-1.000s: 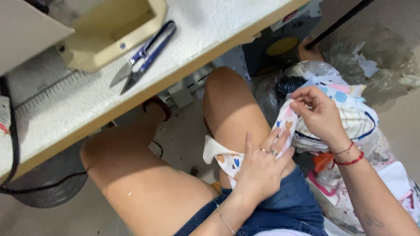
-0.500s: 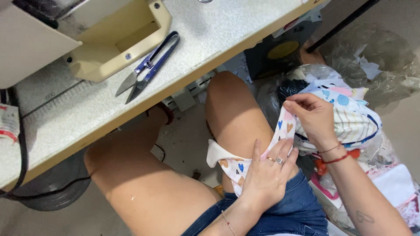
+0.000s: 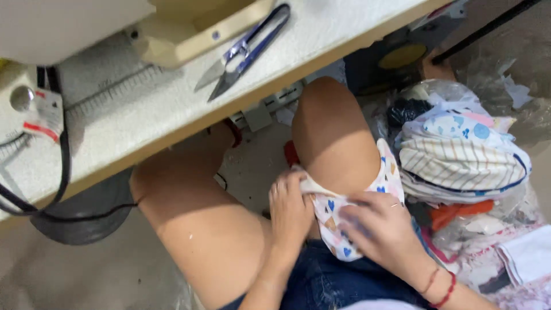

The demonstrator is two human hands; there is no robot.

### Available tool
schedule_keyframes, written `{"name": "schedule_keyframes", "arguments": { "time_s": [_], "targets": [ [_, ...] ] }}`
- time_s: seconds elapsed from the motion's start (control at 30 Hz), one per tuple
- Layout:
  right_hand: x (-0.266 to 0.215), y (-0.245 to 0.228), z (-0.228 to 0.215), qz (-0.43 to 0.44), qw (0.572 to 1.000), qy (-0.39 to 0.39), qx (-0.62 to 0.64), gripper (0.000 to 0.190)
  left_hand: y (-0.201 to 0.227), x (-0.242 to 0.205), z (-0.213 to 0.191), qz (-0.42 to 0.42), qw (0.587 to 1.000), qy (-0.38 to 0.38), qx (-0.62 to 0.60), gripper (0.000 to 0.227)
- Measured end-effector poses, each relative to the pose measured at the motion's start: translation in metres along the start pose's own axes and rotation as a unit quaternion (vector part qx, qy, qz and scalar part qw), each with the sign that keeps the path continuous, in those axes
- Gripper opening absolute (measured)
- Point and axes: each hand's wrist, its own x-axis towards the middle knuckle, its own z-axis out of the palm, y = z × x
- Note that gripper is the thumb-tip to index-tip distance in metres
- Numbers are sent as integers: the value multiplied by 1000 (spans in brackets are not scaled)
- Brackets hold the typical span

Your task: Trimming loose threads from small fabric garments using hand snips at a sewing workstation

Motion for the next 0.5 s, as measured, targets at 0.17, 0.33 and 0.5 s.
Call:
{"name": "schedule_keyframes", "arguments": {
  "time_s": [0.17, 0.33, 0.5],
  "targets": [
    [-18, -11, 7, -58, 980, -32, -186, 41, 9, 54, -65, -95, 964, -226, 102, 22],
    [-21, -14, 8, -52, 970, -45, -232, 73, 2, 81, -93, -51, 964, -239, -108, 22],
    [-4, -18, -19, 34, 998, -44, 11, 40, 26, 82, -93, -115, 952, -199, -200, 31]
  ]
}}
